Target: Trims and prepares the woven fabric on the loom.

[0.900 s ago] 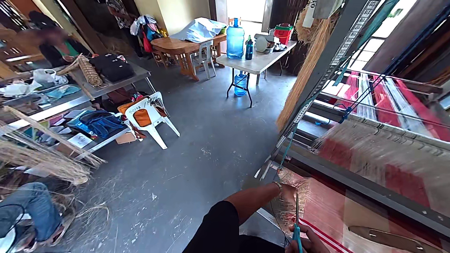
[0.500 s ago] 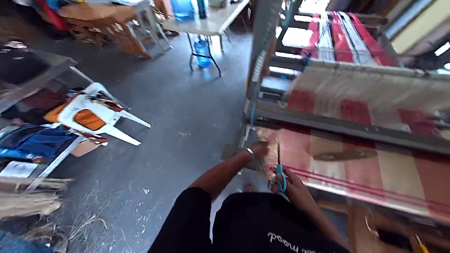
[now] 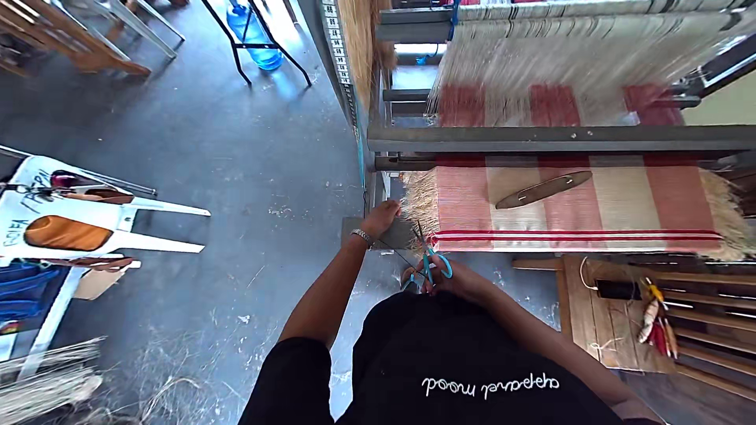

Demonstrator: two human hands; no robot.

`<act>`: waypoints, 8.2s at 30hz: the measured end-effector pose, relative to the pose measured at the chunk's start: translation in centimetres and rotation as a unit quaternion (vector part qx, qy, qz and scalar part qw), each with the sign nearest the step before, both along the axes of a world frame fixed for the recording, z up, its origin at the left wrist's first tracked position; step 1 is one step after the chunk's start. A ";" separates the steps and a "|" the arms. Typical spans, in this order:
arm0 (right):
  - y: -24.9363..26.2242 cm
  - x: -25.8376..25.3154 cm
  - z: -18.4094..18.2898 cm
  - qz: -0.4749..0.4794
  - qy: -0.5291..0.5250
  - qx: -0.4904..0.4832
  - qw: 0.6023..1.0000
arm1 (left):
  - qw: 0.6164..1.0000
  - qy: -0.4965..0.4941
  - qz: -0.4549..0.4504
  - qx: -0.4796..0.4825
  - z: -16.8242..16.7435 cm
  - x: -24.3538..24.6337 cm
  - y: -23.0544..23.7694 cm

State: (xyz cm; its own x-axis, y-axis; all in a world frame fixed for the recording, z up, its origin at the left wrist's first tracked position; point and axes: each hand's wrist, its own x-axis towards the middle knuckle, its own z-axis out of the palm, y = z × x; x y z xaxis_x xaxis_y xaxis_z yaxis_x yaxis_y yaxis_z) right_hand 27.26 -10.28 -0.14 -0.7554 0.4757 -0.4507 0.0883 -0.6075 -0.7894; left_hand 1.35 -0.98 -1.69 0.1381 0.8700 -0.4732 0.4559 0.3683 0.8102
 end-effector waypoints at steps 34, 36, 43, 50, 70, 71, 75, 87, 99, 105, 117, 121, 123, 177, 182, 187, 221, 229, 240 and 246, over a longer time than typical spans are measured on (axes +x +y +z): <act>4.7 -4.7 1.6 -0.027 -0.158 0.089 0.983 | 0.974 -0.003 0.222 0.047 0.6 -0.7 -1.2; 3.0 -2.5 2.6 0.000 -0.153 0.103 0.983 | 0.978 -0.004 0.195 0.081 1.4 -0.8 0.3; -0.7 4.5 3.6 -0.103 -0.175 0.168 0.965 | 0.986 0.012 -0.012 0.168 0.9 3.8 8.3; -2.5 6.5 3.8 -0.110 -0.150 0.152 0.971 | 0.994 0.003 -0.104 -0.013 -0.6 4.7 5.3; -1.2 5.6 -0.7 0.117 -0.141 0.120 0.976 | 0.966 0.214 -0.081 0.118 0.2 1.3 -9.1; -0.8 5.3 -1.0 0.134 -0.121 0.099 0.979 | 0.966 0.221 -0.058 0.118 0.2 1.3 -9.2; 0.0 3.6 -1.9 0.156 -0.082 0.037 0.984 | 0.960 0.226 -0.040 0.160 -0.5 1.3 -9.3; 0.7 -3.5 -3.1 -0.005 -0.123 0.082 0.989 | 0.961 0.209 -0.040 0.175 -1.1 1.5 -10.6; -1.0 1.3 1.7 0.009 -0.080 0.189 0.979 | 0.932 -0.005 0.304 0.200 1.5 1.1 -11.5; -2.6 12.1 5.7 -0.177 -0.106 0.267 0.941 | 0.905 -0.264 0.063 0.329 7.9 13.1 -8.2; -4.1 35.1 3.0 -0.486 -0.247 0.124 0.829 | 0.873 -0.015 -0.356 0.334 16.6 44.5 7.2; -1.1 43.3 1.6 -0.527 -0.216 0.111 0.814 | 0.895 0.027 -0.405 0.186 16.2 57.9 13.3; 0.2 46.9 1.9 -0.516 -0.212 0.103 0.823 | 0.880 0.109 -0.422 0.186 15.7 63.9 15.9; 8.7 58.9 4.1 -0.666 0.337 -0.150 0.648 | 0.873 0.061 -0.448 -0.182 5.9 92.5 21.5; 9.7 59.6 2.1 -0.575 0.467 -0.104 0.664 | 0.858 0.068 -0.478 -0.174 6.8 92.9 22.0; 11.8 60.0 1.4 -0.537 0.539 -0.090 0.642 | 0.847 0.036 -0.508 -0.151 7.8 93.2 22.8; 18.4 59.9 0.7 -0.581 0.500 -0.084 0.637 | 0.928 -0.165 -0.297 -0.150 11.0 92.9 22.1; 13.4 58.9 -0.1 -0.644 0.348 -0.129 0.669 | 0.888 -0.008 -0.460 0.002 8.9 94.5 26.4; 10.1 62.7 0.7 -0.495 -0.150 -0.028 0.855 | 0.622 0.409 -0.667 -0.029 2.1 96.0 26.9; 10.6 68.3 2.3 -0.320 -0.405 0.066 0.854 | 0.611 0.360 -0.705 -0.019 7.3 97.8 26.7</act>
